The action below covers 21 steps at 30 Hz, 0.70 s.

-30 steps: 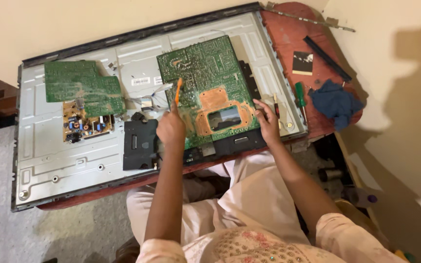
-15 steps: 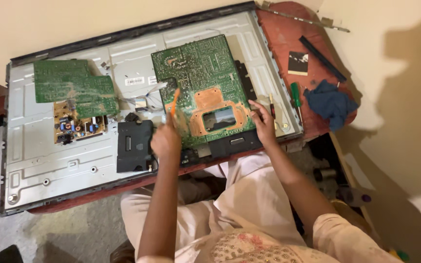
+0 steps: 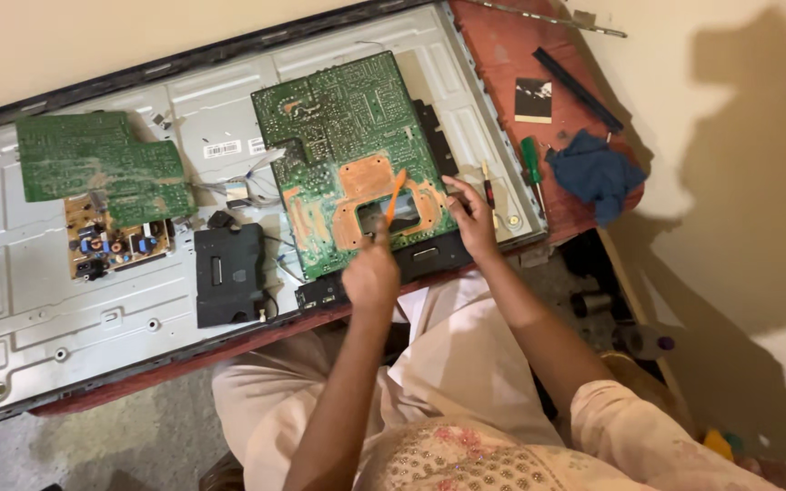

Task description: The person cleans a disassembled television circuit board using a toothbrush and a screwdriver. They scrub the board's surface and scrape residue from the copper areas, then brush away debris.

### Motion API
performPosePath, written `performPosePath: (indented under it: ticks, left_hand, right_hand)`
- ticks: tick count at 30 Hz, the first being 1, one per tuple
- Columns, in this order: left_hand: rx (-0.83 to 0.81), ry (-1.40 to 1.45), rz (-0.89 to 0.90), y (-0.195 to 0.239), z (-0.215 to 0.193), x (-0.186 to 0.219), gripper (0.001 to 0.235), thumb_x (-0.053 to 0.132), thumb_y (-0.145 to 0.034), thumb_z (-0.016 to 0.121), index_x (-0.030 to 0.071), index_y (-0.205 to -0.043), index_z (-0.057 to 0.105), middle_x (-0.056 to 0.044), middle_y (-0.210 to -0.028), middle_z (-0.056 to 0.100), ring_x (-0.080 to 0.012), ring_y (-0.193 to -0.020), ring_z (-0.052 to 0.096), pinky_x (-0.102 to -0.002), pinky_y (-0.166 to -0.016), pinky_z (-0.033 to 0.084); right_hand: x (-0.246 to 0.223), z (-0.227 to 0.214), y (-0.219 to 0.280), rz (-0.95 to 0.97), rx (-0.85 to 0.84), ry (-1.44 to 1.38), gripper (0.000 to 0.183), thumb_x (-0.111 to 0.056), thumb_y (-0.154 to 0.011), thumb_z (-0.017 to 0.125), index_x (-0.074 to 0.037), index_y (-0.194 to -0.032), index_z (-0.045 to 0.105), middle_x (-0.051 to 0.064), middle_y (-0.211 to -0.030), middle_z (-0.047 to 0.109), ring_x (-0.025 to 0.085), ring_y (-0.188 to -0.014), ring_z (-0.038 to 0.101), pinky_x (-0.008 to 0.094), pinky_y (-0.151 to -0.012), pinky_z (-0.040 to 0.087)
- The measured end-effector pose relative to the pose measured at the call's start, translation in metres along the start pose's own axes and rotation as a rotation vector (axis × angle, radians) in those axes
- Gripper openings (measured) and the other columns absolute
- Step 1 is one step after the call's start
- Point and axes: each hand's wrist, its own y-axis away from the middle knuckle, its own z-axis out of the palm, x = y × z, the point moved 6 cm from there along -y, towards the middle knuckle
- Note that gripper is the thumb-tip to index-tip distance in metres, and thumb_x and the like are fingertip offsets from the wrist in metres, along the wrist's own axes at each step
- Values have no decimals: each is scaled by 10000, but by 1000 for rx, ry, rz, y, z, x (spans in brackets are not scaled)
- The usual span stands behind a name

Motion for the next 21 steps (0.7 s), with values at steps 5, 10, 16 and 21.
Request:
performPosePath:
  ticks: [5, 10, 16, 21]
  left_hand:
    - [-128, 60, -189, -10, 2, -36, 373, 361, -1198, 336, 178, -1243, 658, -129, -1012, 761, -330, -819, 751, -473, -691, 598]
    - [-226, 13, -382, -8, -33, -107, 471, 247, -1070, 408, 315, -1533, 454, -197, -987, 709, -361, -770, 742, -475, -593, 609]
    - [0, 8, -220, -16, -35, -71, 554, 146, -990, 460, 236, -1537, 468, -180, -1024, 723, -328, -731, 755, -452, -580, 602]
    - [-101, 90, -16, -27, -5, 30, 464, 137, -1032, 433, 180, -1491, 491, -156, -1040, 726, -331, -774, 750, -464, -608, 606]
  right_hand:
    - [1, 1, 1, 11, -2, -2, 391, -131, -1041, 610, -65, -1426, 603, -70, -883, 572, 23, -763, 451, 192, -698, 390]
    - [2, -1, 1, -4, 1, 23, 392, -123, -1042, 612, -65, -1430, 606, -73, -855, 559, 21, -757, 453, 190, -699, 390]
    - [4, 1, 2, 7, -1, -27, 398, -124, -1040, 615, -64, -1434, 608, -75, -879, 555, 20, -770, 443, 189, -703, 381]
    - [1, 0, 1, 27, 12, -1, 385, -129, -1042, 615, -65, -1422, 605, -75, -880, 590, 16, -777, 473, 184, -714, 406]
